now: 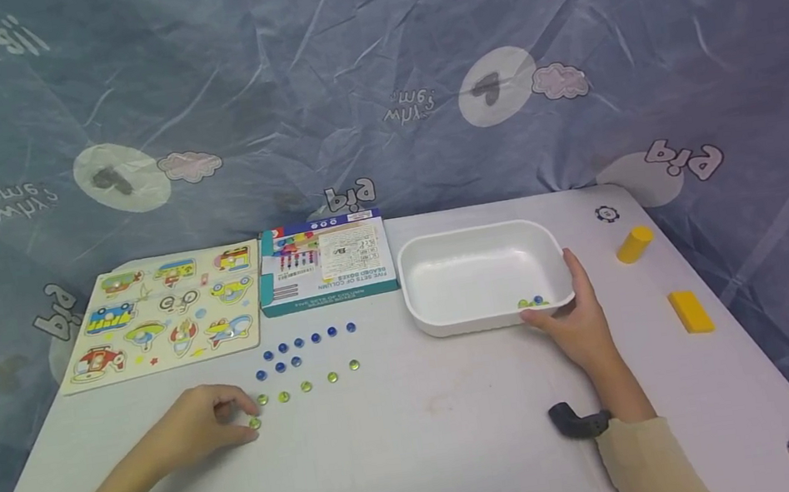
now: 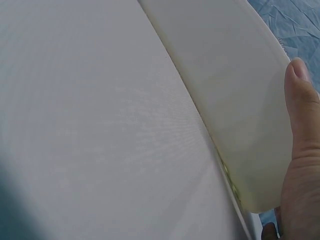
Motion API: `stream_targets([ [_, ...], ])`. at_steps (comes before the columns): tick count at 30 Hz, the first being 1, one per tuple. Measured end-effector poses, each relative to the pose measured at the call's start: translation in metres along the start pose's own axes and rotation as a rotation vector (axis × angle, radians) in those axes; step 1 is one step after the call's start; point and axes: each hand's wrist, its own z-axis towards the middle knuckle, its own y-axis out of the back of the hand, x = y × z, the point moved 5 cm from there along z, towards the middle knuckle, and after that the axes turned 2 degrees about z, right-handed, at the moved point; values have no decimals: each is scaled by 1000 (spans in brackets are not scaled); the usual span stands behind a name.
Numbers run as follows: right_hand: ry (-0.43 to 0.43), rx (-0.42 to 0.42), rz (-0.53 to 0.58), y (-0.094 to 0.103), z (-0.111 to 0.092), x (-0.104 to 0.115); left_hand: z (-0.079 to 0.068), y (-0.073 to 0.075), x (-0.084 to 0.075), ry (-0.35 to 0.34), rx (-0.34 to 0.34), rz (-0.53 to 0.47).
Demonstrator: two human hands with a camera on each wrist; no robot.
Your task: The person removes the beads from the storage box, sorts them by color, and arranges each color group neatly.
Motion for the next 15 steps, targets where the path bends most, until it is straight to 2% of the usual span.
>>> stream_targets([
  [4,-3,0,1,-1,0,-1,1,16,-15,-55,-39,-9],
  [7,-4,1,4,-1,0,-1,3,30,-40,-128,-71,-30],
  [11,-4,6,7,0,0,0,8,39,-89,-251,-104,0],
  [15,0,5,2,0,0,0,22,33,-146,-383,-98,30],
])
